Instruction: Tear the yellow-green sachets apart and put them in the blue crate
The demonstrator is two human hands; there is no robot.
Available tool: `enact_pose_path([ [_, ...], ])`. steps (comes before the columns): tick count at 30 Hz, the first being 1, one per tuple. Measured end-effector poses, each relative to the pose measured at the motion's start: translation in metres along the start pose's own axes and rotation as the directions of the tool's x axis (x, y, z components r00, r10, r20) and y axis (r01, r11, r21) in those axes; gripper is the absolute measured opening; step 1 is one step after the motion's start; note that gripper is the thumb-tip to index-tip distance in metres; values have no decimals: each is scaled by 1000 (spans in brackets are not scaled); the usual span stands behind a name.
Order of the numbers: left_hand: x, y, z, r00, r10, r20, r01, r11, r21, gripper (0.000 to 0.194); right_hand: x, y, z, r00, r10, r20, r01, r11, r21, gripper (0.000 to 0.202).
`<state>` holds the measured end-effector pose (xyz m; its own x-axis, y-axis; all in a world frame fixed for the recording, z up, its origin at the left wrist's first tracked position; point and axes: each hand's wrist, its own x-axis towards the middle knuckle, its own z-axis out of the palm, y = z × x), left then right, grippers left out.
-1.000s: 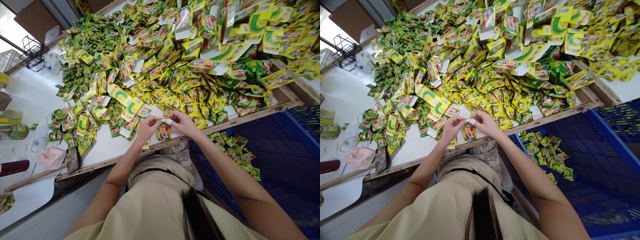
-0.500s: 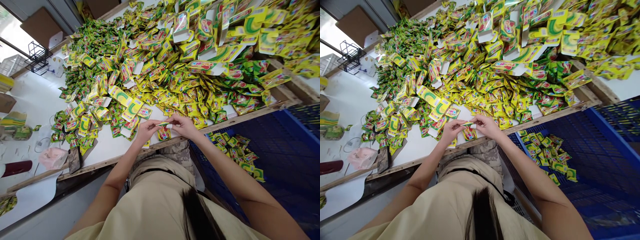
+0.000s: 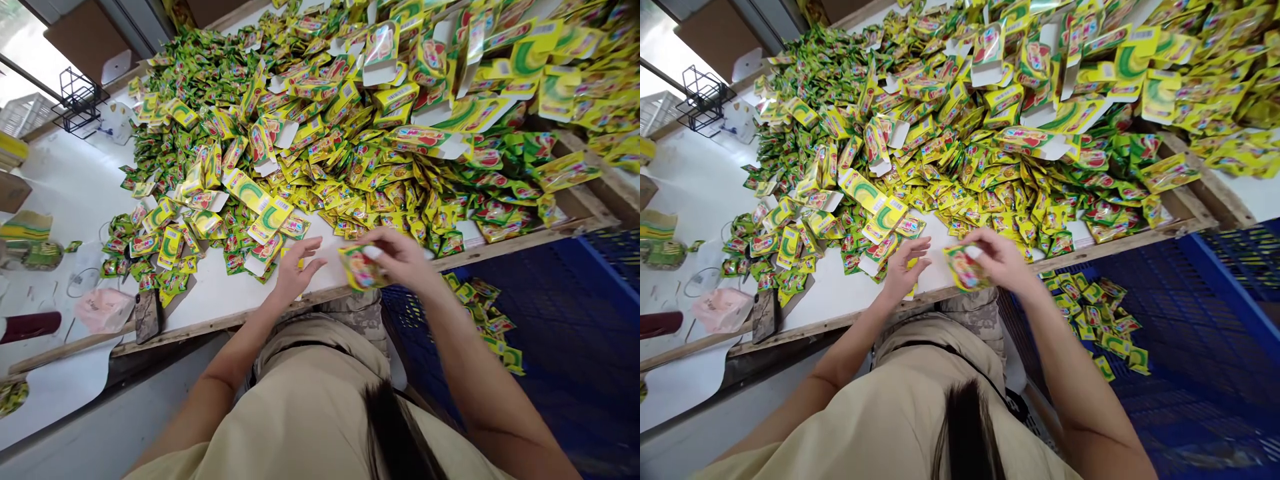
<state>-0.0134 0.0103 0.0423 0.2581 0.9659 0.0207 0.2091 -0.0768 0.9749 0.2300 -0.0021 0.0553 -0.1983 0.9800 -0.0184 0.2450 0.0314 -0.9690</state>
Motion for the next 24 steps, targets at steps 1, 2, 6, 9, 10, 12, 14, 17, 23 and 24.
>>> enact_pose_path([
  [1,1,3,-5,1000,-2,-20,3,999,45,30,-10,-3,-25,995,33,95,-20,991,-134,23],
  [2,1,4,-10,999,-3,-37,7,993,115,27,-20,-4,-50,986,62,155,-13,955,-298,22],
  [6,-3,2,-27,998,2,-63,29,872,489,16,-48,0,-100,993,68,-100,-121,595,-795,17],
  [9,-10,-4,-25,998,-8,-61,46,748,662,29,-34,5,-62,997,74,-22,-67,699,-712,16],
  [10,-12,-5,-22,999,-9,-46,38,720,693,33,-24,6,-42,998,60,14,-34,736,-676,18],
  [12,-15,-8,-19,1000,3,-11,6,685,728,32,-1,10,-2,1000,18,24,5,707,-707,25],
  [14,-17,-8,-23,999,33,-4,-19,672,740,25,20,15,26,998,-35,-60,-27,602,-798,29],
  [17,-17,-7,-44,985,128,-115,-4,684,729,15,35,27,39,986,-128,-107,-33,478,-878,29],
  [23,1,-19,-113,815,158,-558,326,671,666,15,25,31,23,972,-224,-74,97,664,-741,23],
  [24,7,-24,-121,802,61,-594,420,649,634,17,23,27,22,969,-237,-71,125,716,-687,22],
])
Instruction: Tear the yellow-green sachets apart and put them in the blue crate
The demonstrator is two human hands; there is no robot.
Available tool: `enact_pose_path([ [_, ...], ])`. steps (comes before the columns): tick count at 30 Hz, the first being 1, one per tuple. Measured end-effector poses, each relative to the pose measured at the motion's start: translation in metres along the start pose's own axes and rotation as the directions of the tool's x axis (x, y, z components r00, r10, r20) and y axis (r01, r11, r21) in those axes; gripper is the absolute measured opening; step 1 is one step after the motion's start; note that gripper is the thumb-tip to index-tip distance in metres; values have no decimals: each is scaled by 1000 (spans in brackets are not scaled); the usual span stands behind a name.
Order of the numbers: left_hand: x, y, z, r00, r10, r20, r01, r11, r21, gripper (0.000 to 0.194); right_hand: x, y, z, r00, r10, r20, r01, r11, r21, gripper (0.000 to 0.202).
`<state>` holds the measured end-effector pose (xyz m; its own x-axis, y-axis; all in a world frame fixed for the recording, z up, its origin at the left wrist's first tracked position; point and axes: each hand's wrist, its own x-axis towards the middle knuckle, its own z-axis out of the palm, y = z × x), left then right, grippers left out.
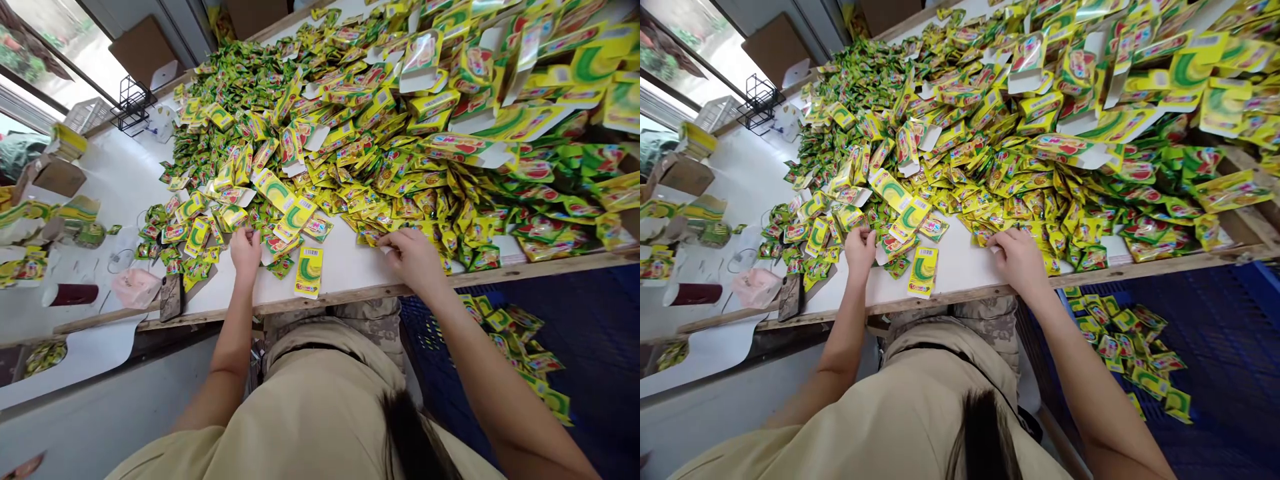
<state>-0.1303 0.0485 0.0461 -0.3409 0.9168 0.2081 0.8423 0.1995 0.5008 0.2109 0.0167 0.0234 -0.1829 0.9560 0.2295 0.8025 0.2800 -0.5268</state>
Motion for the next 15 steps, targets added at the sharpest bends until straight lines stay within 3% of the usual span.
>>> enact_pose_path([
  [3,20,-6,12,974,-172,147,153,979,131,26,-1,-14,-6,1000,2,-8,0,970,243,17],
  [5,26,-5,19,959,-208,192,177,970,169,26,0,-22,-5,997,78,13,-77,916,395,13],
  [8,26,-5,18,951,-222,216,208,974,89,23,-1,-26,0,967,241,81,-243,783,572,9],
  [10,20,-3,10,974,-172,149,178,984,-24,21,-3,-26,4,940,315,132,-320,680,660,11],
  [12,11,5,-1,998,-63,-22,60,990,-125,19,-5,-28,8,912,367,183,-375,566,734,14],
  [14,-3,20,-10,976,92,-196,-128,975,-181,17,-7,-33,15,879,413,239,-421,435,796,15],
  [15,-12,31,-12,956,184,-227,-233,949,-213,15,-6,-38,19,859,436,269,-442,364,820,16],
])
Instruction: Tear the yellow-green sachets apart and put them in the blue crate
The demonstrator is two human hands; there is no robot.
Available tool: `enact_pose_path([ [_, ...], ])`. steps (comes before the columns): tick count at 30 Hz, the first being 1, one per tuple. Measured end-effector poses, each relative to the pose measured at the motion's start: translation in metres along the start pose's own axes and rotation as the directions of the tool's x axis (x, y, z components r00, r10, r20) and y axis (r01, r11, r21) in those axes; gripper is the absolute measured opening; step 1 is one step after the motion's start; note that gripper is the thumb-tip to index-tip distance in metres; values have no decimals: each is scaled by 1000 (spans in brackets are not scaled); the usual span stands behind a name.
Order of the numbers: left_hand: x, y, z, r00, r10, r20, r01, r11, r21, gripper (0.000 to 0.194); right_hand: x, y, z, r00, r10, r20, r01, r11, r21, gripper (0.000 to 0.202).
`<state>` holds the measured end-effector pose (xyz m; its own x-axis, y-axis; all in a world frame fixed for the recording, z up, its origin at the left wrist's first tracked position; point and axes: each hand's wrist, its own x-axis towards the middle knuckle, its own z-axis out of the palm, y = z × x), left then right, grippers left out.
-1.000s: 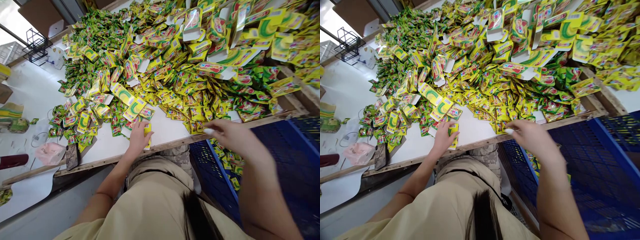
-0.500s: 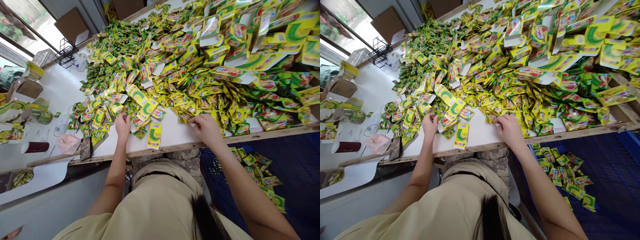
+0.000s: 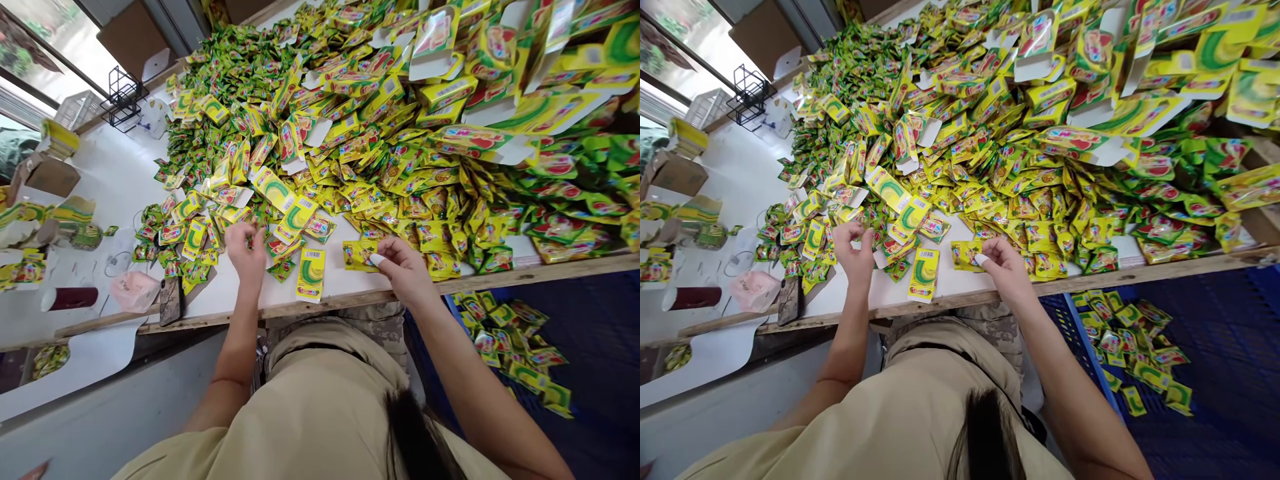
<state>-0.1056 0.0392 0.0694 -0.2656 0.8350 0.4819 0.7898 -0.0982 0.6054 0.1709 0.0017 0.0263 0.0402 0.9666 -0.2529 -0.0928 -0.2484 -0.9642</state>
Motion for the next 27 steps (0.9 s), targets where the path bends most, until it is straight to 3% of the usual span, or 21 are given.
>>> enact_pose_path([
  [2,-16,25,5,977,190,100,-174,973,-150,10,-1,2,15,997,72,-8,-70,987,145,16],
  [3,-25,37,10,938,284,201,-239,946,-221,7,-1,2,24,995,95,-9,-91,970,226,17],
  [5,-42,54,22,806,477,350,-353,863,-363,9,-2,2,38,994,102,-27,-84,917,390,19],
  [6,-50,60,28,756,526,390,-368,834,-412,9,-3,1,43,995,95,-41,-65,887,458,20],
  [8,-62,66,37,727,553,406,-353,809,-470,6,-7,-1,48,995,75,-66,-27,840,542,21],
  [13,-74,72,42,805,422,416,-149,824,-547,8,-16,-1,45,996,29,-88,21,855,518,28],
  [15,-78,76,42,861,289,419,-17,839,-544,7,-17,2,43,993,1,-122,53,897,440,35],
  [17,-81,79,44,895,70,440,194,828,-526,34,-16,4,43,989,-22,-148,76,925,372,37],
  [18,-82,79,46,877,-43,479,325,787,-524,48,-16,5,42,988,-27,-155,81,931,356,36],
  [20,-84,80,48,765,-186,616,571,639,-516,56,-14,6,42,986,-38,-163,94,933,346,35],
  [22,-84,79,49,645,-212,734,720,491,-491,48,-14,5,41,983,-62,-172,117,935,334,33],
  [23,-83,78,49,611,-210,763,755,443,-483,45,-13,5,40,982,-75,-176,129,938,321,32],
  [27,-77,73,47,596,-231,769,778,403,-482,46,-11,5,30,973,-76,-217,138,949,284,28],
])
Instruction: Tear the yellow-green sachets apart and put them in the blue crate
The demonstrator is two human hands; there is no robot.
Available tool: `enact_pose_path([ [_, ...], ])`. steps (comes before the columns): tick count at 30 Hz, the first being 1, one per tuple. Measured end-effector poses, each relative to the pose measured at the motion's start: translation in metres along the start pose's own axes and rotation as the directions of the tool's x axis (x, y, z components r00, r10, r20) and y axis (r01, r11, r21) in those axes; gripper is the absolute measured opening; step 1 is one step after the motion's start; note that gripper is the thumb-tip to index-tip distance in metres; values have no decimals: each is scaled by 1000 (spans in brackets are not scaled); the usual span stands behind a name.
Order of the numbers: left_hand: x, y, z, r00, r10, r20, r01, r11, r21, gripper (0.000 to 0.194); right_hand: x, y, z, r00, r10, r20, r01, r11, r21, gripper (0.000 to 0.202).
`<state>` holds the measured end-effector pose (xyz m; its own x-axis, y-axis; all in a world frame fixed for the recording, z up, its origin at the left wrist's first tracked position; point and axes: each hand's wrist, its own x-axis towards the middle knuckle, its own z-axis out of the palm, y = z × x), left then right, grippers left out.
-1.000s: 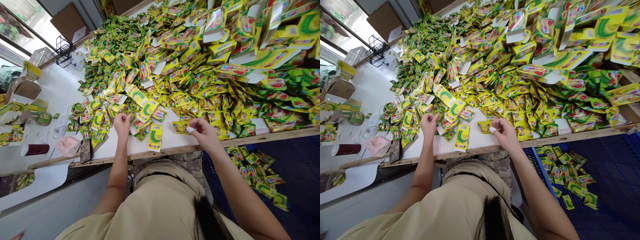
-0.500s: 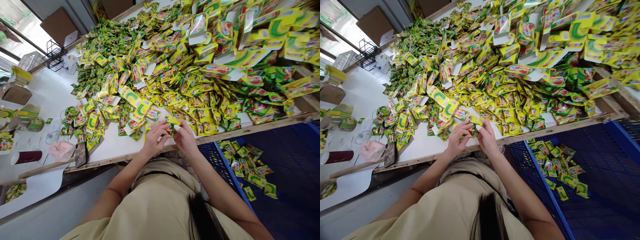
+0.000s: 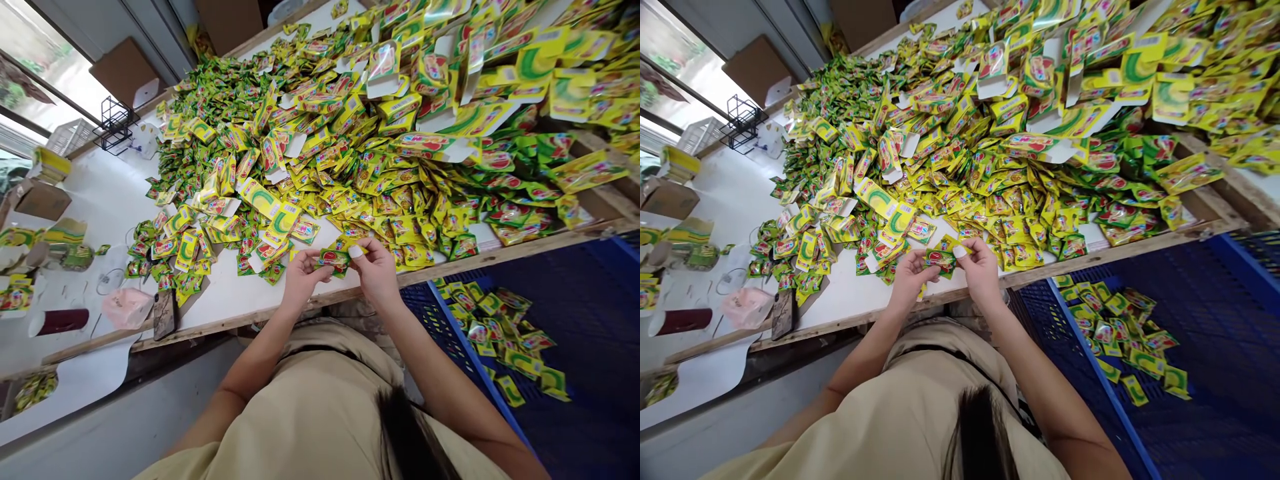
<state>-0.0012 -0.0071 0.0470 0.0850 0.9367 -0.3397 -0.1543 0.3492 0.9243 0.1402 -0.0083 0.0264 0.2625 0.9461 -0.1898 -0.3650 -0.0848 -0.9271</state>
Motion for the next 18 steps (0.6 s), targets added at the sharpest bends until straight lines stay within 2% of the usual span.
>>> enact_pose_path([
  [3,2,3,-6,996,58,-62,-56,998,42,40,5,-1,-9,998,13,-55,-15,999,-37,27],
  [5,3,4,-10,966,222,-129,-203,968,144,30,8,-2,-13,997,50,-64,-55,995,-86,28],
  [7,4,4,-12,879,467,-101,-410,847,339,19,9,-3,-14,992,122,-34,-125,984,-124,28],
  [9,5,2,-13,750,659,54,-593,634,497,15,8,-4,-11,979,204,16,-200,972,-119,28],
  [11,6,-2,-14,647,732,211,-693,451,562,20,7,-6,-7,962,267,56,-263,962,-78,28],
  [12,7,-4,-14,617,742,262,-717,394,575,22,7,-7,-5,956,287,64,-284,957,-58,29],
  [13,9,-5,-15,602,742,295,-727,358,586,22,7,-8,-4,951,300,69,-298,954,-44,30],
  [15,12,-7,-16,601,729,328,-730,334,596,22,6,-10,-4,946,312,84,-310,950,-35,31],
  [18,16,-7,-20,617,699,361,-742,366,562,25,6,-12,-6,944,302,135,-298,953,-52,37],
])
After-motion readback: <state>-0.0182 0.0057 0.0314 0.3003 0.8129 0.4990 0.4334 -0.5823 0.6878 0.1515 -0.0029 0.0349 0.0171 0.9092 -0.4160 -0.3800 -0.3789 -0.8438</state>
